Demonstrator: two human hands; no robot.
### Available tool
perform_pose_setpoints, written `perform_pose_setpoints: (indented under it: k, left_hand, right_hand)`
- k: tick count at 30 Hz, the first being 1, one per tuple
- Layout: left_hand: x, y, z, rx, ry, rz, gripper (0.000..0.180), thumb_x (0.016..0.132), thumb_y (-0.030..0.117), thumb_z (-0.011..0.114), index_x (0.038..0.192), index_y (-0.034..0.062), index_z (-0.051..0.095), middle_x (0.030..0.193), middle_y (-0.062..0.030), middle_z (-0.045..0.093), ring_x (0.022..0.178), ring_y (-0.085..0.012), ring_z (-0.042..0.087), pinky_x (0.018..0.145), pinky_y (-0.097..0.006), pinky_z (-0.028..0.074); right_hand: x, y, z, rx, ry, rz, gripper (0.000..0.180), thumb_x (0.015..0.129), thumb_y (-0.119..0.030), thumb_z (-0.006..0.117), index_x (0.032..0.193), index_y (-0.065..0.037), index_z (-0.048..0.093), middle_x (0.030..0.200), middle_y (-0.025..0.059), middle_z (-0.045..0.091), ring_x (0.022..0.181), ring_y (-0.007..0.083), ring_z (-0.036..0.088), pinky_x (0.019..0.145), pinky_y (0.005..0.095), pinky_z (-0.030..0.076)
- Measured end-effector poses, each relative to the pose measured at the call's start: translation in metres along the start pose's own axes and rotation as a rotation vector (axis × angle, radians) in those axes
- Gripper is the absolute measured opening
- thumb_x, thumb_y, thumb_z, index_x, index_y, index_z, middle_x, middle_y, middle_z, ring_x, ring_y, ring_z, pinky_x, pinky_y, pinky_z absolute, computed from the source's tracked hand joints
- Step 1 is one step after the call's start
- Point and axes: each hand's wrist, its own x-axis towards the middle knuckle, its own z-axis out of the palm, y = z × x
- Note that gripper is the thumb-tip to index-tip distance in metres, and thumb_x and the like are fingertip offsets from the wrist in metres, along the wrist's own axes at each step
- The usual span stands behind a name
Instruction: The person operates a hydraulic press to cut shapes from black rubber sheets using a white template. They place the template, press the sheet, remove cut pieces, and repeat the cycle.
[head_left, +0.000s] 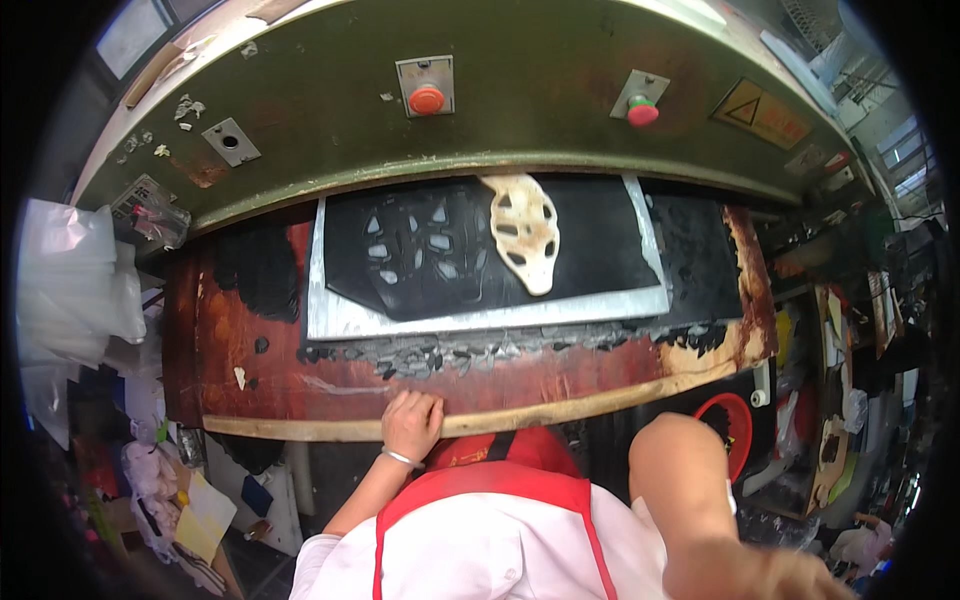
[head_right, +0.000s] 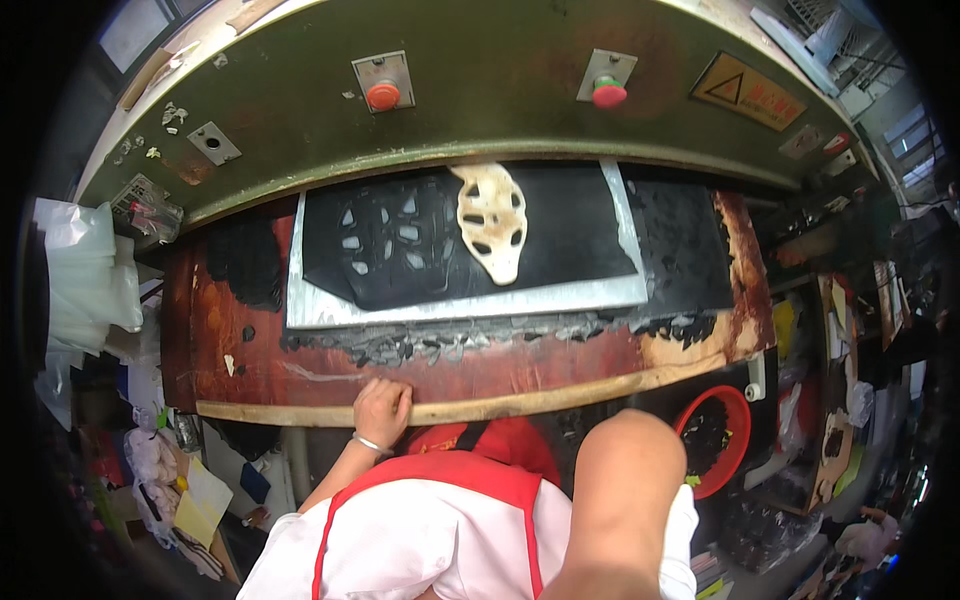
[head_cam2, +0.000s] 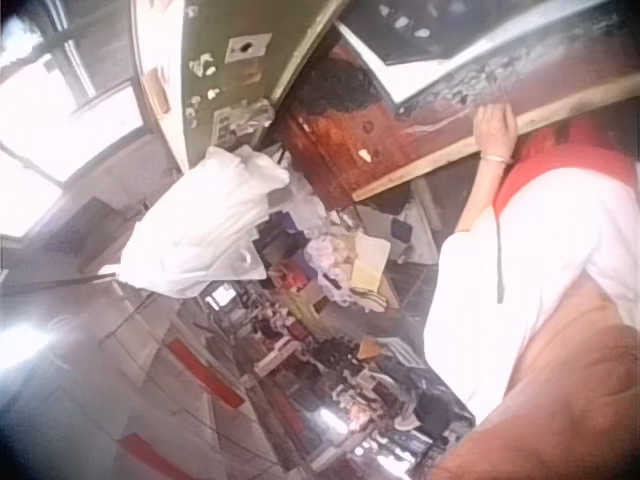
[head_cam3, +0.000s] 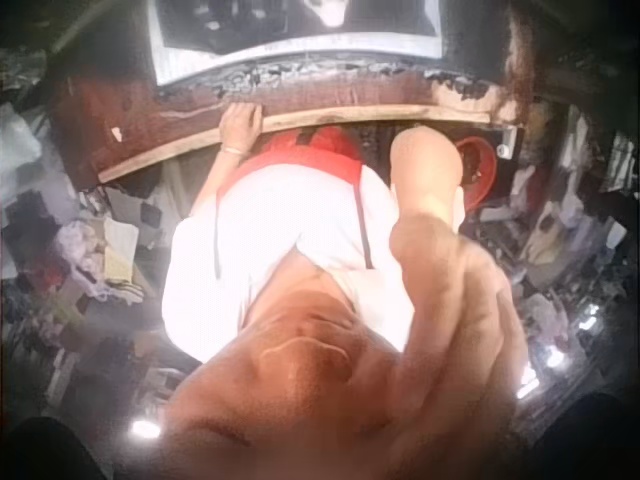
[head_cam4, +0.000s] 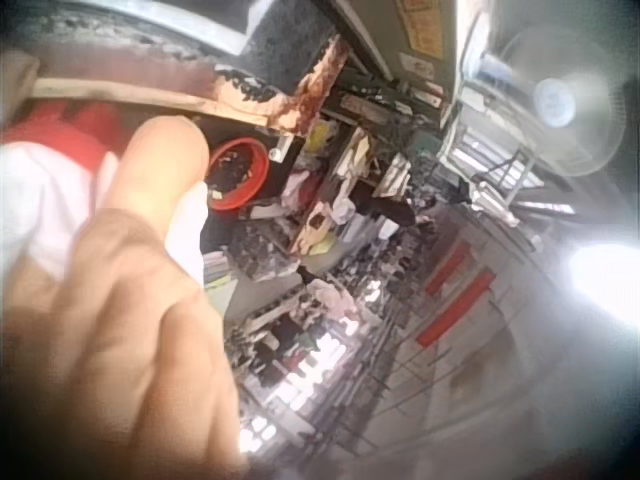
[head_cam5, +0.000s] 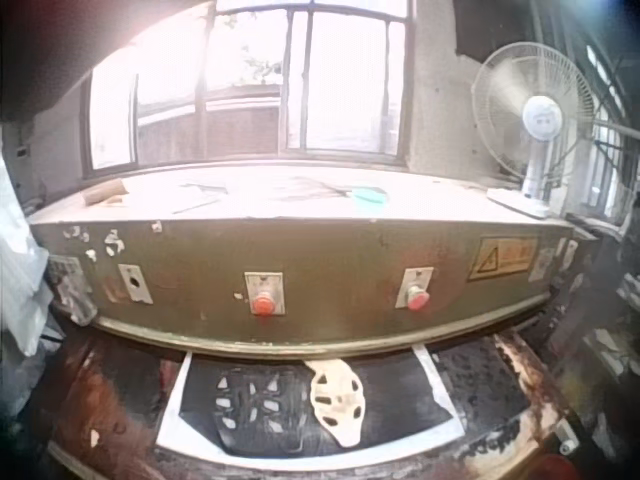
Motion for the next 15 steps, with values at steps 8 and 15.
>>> perform_pose_setpoints:
  k: [8, 15]
  left_hand:
    - [0.086, -0.010, -0.030, -0.073, 0.360, 0.108, 0.008, 0.076, -0.002, 0.066, 0.083, 0.0024, 0.065, 0.073, -0.0101, 0.061, 0.067, -0.0286, 0.056, 0.063, -0.038, 0.045]
    - [0.137, -0.022, -0.016, 0.334, -0.220, 0.020, 0.058, 0.081, 0.032, 0.066, 0.134, 0.0128, 0.051, 0.142, -0.0197, 0.042, 0.134, -0.0356, 0.036, 0.109, -0.057, 0.024]
  right_hand:
    - [-0.210, 0.029, -0.092, -0.969, -0.612, 1.430, 0.076, 0.071, -0.018, 0.079, 0.133, 0.005, 0.042, 0.122, 0.0279, 0.052, 0.123, 0.0418, 0.043, 0.104, 0.0531, 0.034]
    - [-0.291, 0.077, -0.100, -0.979, -0.909, 1.375, 0.101, 0.058, -0.022, 0.084, 0.144, -0.009, 0.032, 0.137, 0.0382, 0.030, 0.131, 0.0552, 0.022, 0.107, 0.0544, 0.030]
